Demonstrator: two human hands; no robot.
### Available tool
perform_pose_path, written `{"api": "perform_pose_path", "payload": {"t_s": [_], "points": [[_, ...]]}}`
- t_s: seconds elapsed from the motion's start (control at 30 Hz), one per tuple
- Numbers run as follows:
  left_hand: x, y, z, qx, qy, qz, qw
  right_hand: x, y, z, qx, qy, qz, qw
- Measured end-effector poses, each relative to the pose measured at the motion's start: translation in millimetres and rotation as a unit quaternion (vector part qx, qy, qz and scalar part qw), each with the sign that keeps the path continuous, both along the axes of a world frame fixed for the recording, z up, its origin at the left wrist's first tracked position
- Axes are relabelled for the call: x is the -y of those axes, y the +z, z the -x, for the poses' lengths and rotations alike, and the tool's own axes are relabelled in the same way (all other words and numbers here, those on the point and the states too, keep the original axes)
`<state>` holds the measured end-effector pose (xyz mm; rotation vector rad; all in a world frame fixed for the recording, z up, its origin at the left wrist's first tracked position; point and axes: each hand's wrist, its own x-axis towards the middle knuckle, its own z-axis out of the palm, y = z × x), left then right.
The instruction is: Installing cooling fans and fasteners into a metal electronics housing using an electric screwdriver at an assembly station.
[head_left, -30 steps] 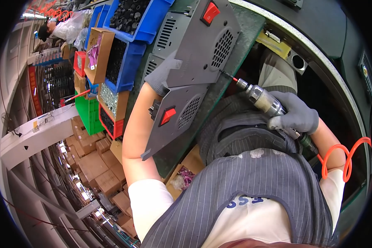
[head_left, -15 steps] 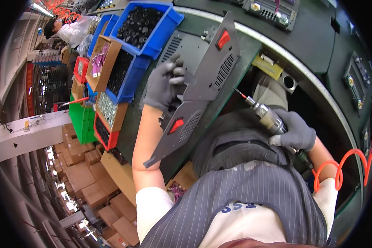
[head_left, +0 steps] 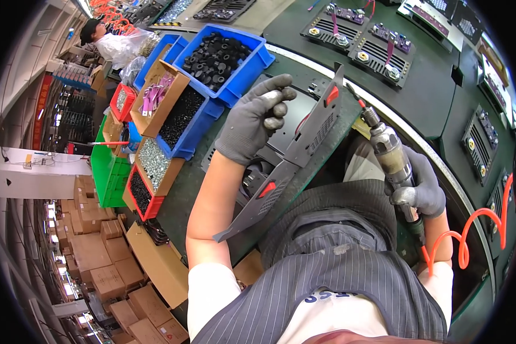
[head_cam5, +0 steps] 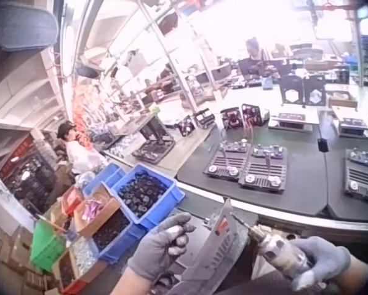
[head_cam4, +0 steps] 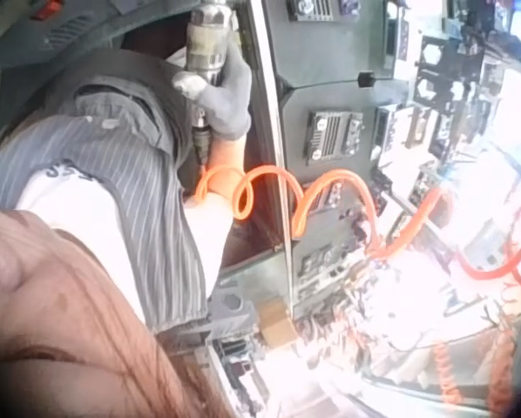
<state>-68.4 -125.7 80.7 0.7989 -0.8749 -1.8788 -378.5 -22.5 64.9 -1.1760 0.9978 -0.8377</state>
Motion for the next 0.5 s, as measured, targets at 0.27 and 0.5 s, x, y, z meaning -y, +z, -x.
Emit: {"api": "perform_pose_path", "payload": {"t_s": [0.27,0.5], "points": [[-15.4,32.9,16.9,0.261,0.035,0.138,0.955,19.8,33.2,-20.7,-0.021,0.11,0.03,0.993],[-20.2,34.7,26.7,0.325,0.076,0.189,0.923,22.1,34.8,-29.5,-0.007,0.141,0.023,0.99]]}}
